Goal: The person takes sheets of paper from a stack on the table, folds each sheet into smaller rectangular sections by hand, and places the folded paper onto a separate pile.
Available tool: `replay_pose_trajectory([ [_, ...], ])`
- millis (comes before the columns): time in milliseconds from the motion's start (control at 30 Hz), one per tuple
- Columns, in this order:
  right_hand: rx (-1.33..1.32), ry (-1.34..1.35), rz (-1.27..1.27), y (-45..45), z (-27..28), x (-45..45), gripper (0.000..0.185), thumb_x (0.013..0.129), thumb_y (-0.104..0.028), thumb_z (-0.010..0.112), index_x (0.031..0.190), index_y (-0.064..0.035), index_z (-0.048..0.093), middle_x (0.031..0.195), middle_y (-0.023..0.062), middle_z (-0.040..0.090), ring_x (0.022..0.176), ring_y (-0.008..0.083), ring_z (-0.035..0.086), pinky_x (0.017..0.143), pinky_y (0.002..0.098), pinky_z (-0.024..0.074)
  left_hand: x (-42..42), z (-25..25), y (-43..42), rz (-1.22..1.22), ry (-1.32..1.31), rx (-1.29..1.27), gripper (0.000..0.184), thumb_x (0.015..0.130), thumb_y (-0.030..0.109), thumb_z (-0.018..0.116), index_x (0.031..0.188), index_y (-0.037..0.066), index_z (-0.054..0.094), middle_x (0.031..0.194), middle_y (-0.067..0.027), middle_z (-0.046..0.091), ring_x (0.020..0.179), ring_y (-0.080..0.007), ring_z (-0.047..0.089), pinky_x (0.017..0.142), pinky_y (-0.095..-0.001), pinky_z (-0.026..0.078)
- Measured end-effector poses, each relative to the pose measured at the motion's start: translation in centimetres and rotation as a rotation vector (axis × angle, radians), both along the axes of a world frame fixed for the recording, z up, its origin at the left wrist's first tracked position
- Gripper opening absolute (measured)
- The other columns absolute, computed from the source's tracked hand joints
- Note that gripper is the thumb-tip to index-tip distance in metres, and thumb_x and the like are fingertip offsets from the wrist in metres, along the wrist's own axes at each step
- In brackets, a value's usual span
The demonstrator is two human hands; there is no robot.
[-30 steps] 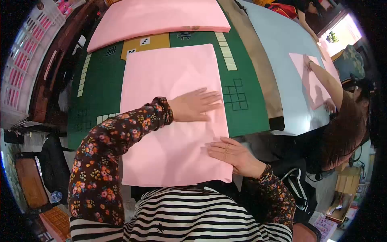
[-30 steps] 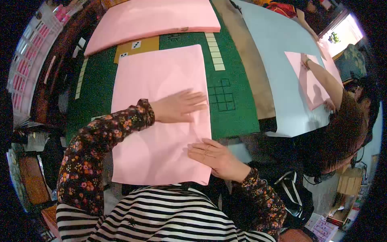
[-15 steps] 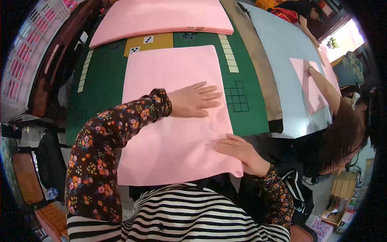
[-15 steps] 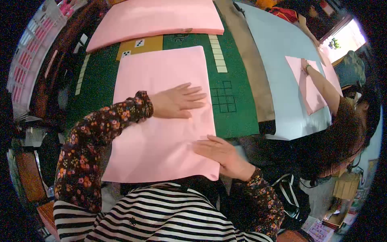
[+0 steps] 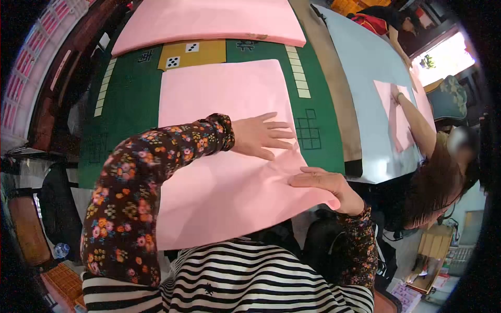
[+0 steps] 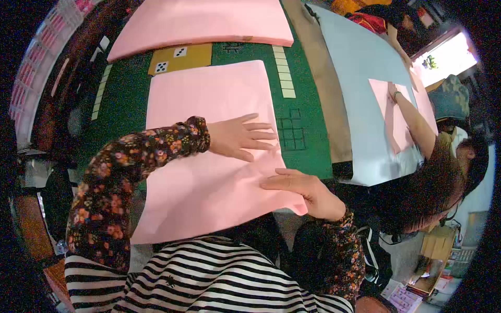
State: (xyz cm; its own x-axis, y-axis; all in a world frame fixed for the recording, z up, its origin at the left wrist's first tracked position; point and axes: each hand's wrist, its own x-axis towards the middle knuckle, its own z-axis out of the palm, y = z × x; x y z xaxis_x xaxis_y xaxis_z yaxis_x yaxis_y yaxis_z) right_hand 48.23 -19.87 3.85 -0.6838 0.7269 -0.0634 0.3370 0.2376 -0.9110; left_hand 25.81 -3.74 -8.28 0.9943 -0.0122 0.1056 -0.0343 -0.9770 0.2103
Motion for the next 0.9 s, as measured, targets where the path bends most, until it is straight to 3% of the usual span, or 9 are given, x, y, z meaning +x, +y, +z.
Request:
replay_pose_trajectory([
  [167,0.034,0.015,0.046,0.3,-0.9,0.0,0.052,0.086,-0.033,0.065,0.128,-0.0032,0.057,0.13,0.0095,0.059,0.124,0.0256,0.052,0.111,0.0462,0.03,1.8,-2.1,3.8,0.183,-0.135,0.051,0.057,0.095,0.044,0.043,0.143,0.013,0.038,0.153,-0.0111,0.027,0.143,-0.0279,0.02,0.114,-0.0551,0.013],
  [233,0.023,-0.022,0.068,0.2,-1.0,-0.2,0.054,0.083,-0.031,0.067,0.128,-0.0033,0.056,0.132,0.0091,0.057,0.124,0.0264,0.052,0.111,0.0458,0.0304,2.5,-1.7,2.6,0.415,-0.229,0.077,0.057,0.093,0.043,0.048,0.139,0.01,0.042,0.151,-0.0143,0.03,0.141,-0.0286,0.025,0.114,-0.0541,0.017],
  [267,0.018,0.009,0.072,0.2,-1.5,0.2,0.054,0.081,-0.028,0.067,0.128,-0.0042,0.057,0.133,0.0083,0.056,0.124,0.027,0.051,0.111,0.0459,0.0303,2.6,-1.3,1.3,0.347,-0.201,0.162,0.055,0.094,0.041,0.046,0.135,0.005,0.045,0.148,-0.019,0.033,0.139,-0.0297,0.029,0.113,-0.0507,0.021],
  [300,0.017,0.012,0.064,0.2,-1.5,0.3,0.054,0.081,-0.028,0.067,0.128,-0.0042,0.057,0.133,0.0083,0.056,0.124,0.027,0.051,0.111,0.0459,0.0303,2.9,-0.7,-0.1,0.293,-0.197,-0.087,0.055,0.095,0.04,0.045,0.136,0.005,0.044,0.146,-0.0184,0.036,0.138,-0.0299,0.03,0.113,-0.0501,0.022],
  [400,0.025,-0.05,0.063,0.1,-1.5,0.3,0.053,0.08,-0.023,0.068,0.128,-0.0046,0.057,0.131,0.0081,0.058,0.124,0.0263,0.051,0.111,0.046,0.0307,2.2,-2.3,-1.1,0.038,-0.22,-0.099,0.055,0.095,0.041,0.045,0.138,0.007,0.042,0.145,-0.0189,0.037,0.138,-0.0305,0.03,0.113,-0.0505,0.02],
  [567,0.062,-0.07,0.09,-0.4,-3.0,0.0,0.049,0.08,-0.012,0.065,0.128,-0.0054,0.057,0.13,0.0088,0.058,0.125,0.0266,0.051,0.112,0.0462,0.0306,1.9,-1.7,6.4,0.543,-0.111,0.08,0.057,0.097,0.04,0.044,0.144,0.01,0.035,0.152,-0.0185,0.027,0.142,-0.0307,0.021,0.115,-0.0517,0.014],
  [667,0.101,-0.102,0.086,-0.9,-3.2,-0.1,0.05,0.078,-0.004,0.061,0.128,-0.0061,0.058,0.131,0.0094,0.058,0.125,0.0267,0.051,0.112,0.0464,0.0303,2.6,0.8,2.0,0.409,-0.033,-0.102,0.056,0.097,0.039,0.044,0.143,0.01,0.036,0.151,-0.0187,0.027,0.142,-0.0314,0.022,0.115,-0.0512,0.016],
  [767,0.121,-0.132,0.066,-1.5,-2.7,-0.3,0.051,0.077,0.0,0.059,0.127,-0.0064,0.058,0.131,0.0098,0.058,0.126,0.0265,0.05,0.112,0.0466,0.03,1.6,-1.5,-2.3,0.012,-0.124,-0.057,0.052,0.097,0.039,0.042,0.143,0.014,0.037,0.152,-0.014,0.028,0.142,-0.0288,0.022,0.115,-0.0487,0.016],
  [900,0.133,-0.137,0.079,-1.6,-2.6,-0.1,0.049,0.079,-0.002,0.06,0.128,-0.0066,0.058,0.131,0.0086,0.058,0.125,0.0256,0.051,0.112,0.0463,0.0291,1.6,-1.7,0.9,0.189,-0.217,0.096,0.046,0.097,0.039,0.04,0.138,0.016,0.044,0.151,-0.0131,0.031,0.141,-0.0283,0.026,0.114,-0.0509,0.018],
])
